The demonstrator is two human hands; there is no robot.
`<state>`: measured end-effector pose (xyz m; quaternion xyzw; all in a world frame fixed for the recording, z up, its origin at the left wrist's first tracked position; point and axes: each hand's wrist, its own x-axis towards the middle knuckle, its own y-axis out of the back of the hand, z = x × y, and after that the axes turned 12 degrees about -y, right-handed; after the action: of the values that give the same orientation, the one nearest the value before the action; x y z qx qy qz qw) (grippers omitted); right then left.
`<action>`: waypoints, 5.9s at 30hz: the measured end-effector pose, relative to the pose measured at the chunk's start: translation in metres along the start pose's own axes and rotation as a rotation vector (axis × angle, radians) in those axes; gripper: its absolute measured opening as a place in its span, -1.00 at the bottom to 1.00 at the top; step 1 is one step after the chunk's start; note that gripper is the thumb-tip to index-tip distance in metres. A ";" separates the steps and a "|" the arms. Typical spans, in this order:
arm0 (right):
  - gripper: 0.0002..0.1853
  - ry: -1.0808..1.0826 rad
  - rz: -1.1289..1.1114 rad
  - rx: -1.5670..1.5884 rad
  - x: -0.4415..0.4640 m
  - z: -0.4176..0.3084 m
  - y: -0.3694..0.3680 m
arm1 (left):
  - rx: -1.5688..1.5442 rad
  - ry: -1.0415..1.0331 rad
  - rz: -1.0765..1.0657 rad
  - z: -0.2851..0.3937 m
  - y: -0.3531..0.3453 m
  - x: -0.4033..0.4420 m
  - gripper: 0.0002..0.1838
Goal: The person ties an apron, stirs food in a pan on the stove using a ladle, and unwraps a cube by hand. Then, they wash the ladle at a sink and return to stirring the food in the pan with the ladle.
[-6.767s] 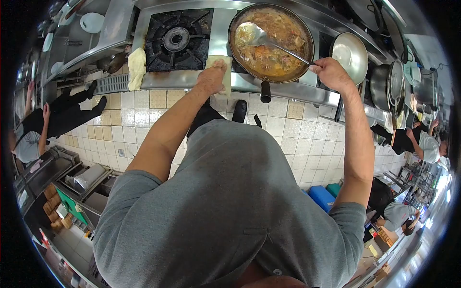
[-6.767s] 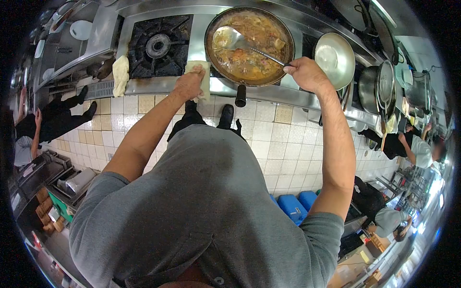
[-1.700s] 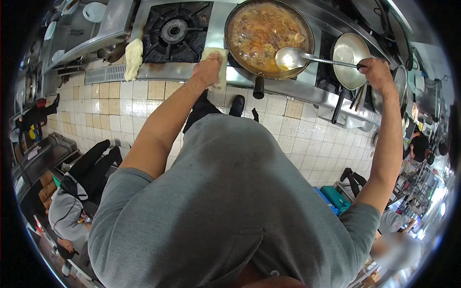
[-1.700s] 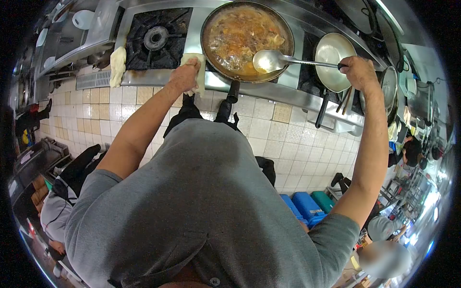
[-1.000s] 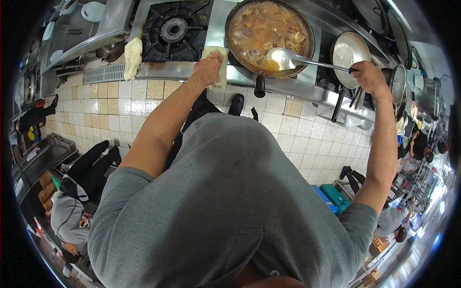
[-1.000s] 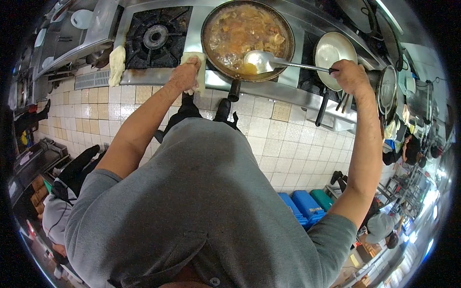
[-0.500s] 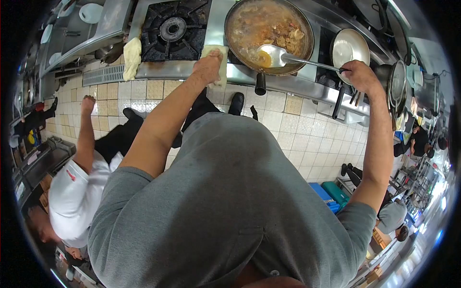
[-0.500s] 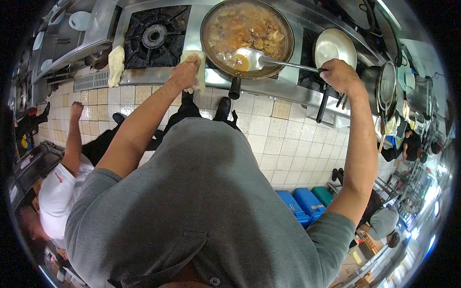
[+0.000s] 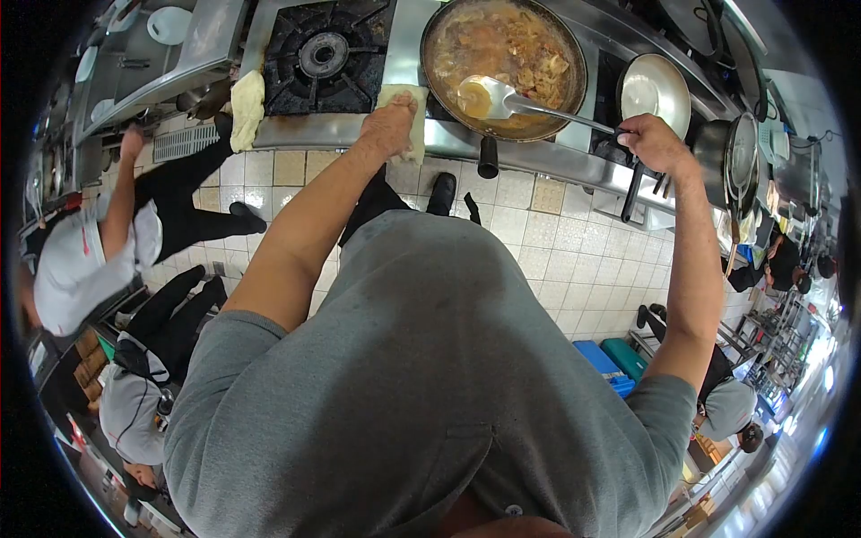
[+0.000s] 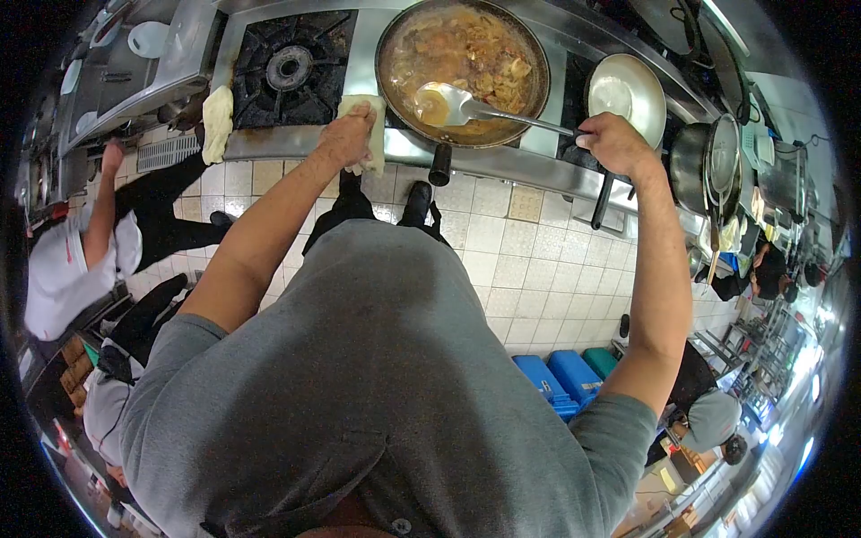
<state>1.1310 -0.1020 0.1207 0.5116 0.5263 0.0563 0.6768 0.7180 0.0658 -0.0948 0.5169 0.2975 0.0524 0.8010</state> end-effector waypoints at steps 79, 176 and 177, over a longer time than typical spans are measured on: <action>-0.57 -1.172 -0.124 0.629 -0.047 0.247 -0.406 | 0.064 0.009 -0.031 0.011 -0.004 0.018 -0.15; -0.70 0.030 0.011 0.874 -0.111 -0.112 -0.192 | -0.001 -0.026 0.059 0.000 -0.002 0.000 -0.11; -0.69 0.013 -0.024 0.871 -0.113 -0.110 -0.190 | -0.007 -0.020 0.042 0.002 0.001 -0.001 -0.10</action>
<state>0.9090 -0.1910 0.0606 0.7429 0.5111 -0.1755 0.3950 0.7186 0.0647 -0.0934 0.5208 0.2783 0.0652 0.8044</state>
